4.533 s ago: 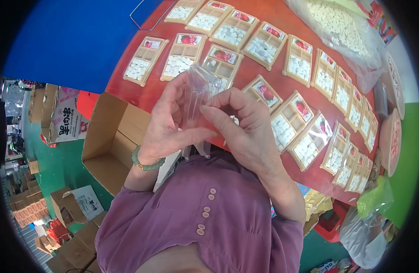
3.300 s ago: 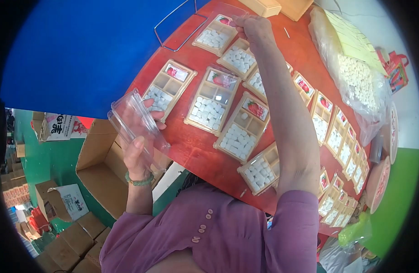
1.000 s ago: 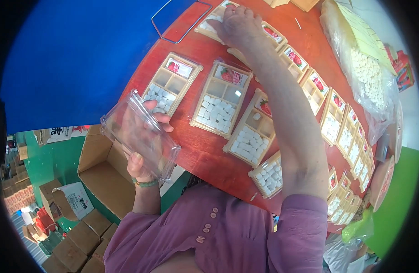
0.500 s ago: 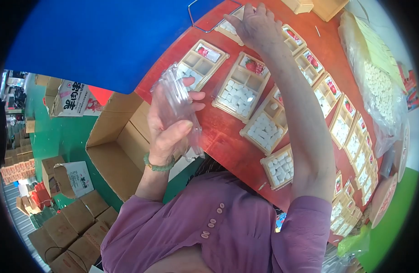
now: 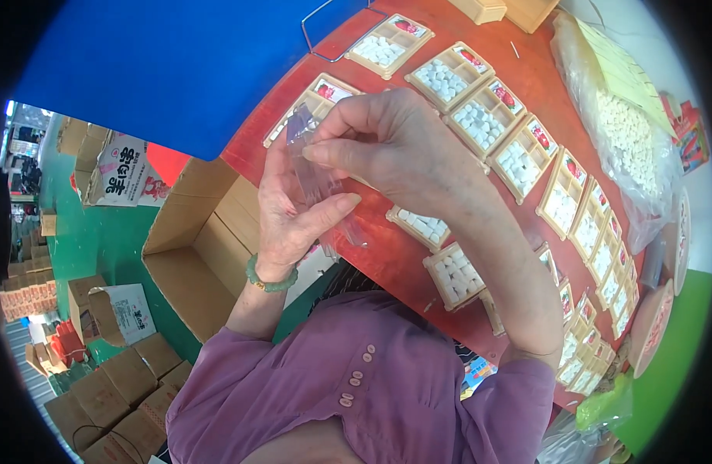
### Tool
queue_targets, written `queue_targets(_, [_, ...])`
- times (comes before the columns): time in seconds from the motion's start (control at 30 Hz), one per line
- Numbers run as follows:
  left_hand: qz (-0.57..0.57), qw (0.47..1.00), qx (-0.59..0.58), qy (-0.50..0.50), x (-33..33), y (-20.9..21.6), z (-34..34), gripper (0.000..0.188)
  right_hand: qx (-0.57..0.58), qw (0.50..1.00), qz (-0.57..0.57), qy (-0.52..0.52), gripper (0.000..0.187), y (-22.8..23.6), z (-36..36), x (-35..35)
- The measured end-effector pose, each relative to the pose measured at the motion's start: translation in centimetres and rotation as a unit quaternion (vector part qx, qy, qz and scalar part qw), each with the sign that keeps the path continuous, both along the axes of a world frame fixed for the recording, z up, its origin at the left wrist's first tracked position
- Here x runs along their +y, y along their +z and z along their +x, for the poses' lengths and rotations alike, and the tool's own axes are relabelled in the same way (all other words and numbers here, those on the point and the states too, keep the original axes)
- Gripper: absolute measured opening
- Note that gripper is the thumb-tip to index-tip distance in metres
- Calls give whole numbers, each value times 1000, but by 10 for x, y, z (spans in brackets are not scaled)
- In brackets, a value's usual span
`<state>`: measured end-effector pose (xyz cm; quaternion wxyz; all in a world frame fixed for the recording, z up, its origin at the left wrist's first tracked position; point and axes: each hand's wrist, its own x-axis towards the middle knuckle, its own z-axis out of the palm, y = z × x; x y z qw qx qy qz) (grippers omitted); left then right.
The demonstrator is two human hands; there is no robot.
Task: Packaging small boxes of white cubes with clear plastic lids.
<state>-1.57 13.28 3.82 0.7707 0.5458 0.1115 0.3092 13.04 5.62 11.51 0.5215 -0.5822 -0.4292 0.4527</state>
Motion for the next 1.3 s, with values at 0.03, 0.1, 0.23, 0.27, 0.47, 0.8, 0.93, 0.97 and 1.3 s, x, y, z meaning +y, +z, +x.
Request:
queue_targets(0.03, [1, 1000, 0, -1, 0, -1, 1, 95, 0, 1000, 1, -1, 6, -1, 0, -2])
queue_targets(0.1, [51, 998, -33, -2, 0, -5, 4, 97, -12, 1000, 13, -8, 7, -4, 2, -8])
queue_targets(0.23, [-54, 998, 28, -14, -6, 10, 1, 97, -19, 999, 14, -43, 8, -12, 5, -14])
queue_targets(0.27, [-29, 999, 34, -11, -6, 8, 1, 95, -19, 999, 15, -46, 9, -14, 5, -16])
queue_targets(0.47, [16, 999, 27, -36, -8, 8, 7, 91, -13, 998, 16, -63, 14, -21, 5, -20])
queue_targets(0.8, [-34, 994, 84, -64, 5, 6, 7, 82, 84, 987, 76, -111, 13, -23, 30, -24])
queue_targets(0.93, [-28, 997, 60, -43, 9, 3, 5, 75, 8, 966, 116, -231, 14, -24, 79, -35])
queue_targets(0.97, [-31, 997, 60, -43, 9, 1, 5, 75, -21, 947, 132, -293, 21, -23, 92, -37])
queue_targets(1.3, [-59, 997, -32, -24, 11, -19, 5, 76, 50, 899, 125, -416, 30, -75, 163, -21])
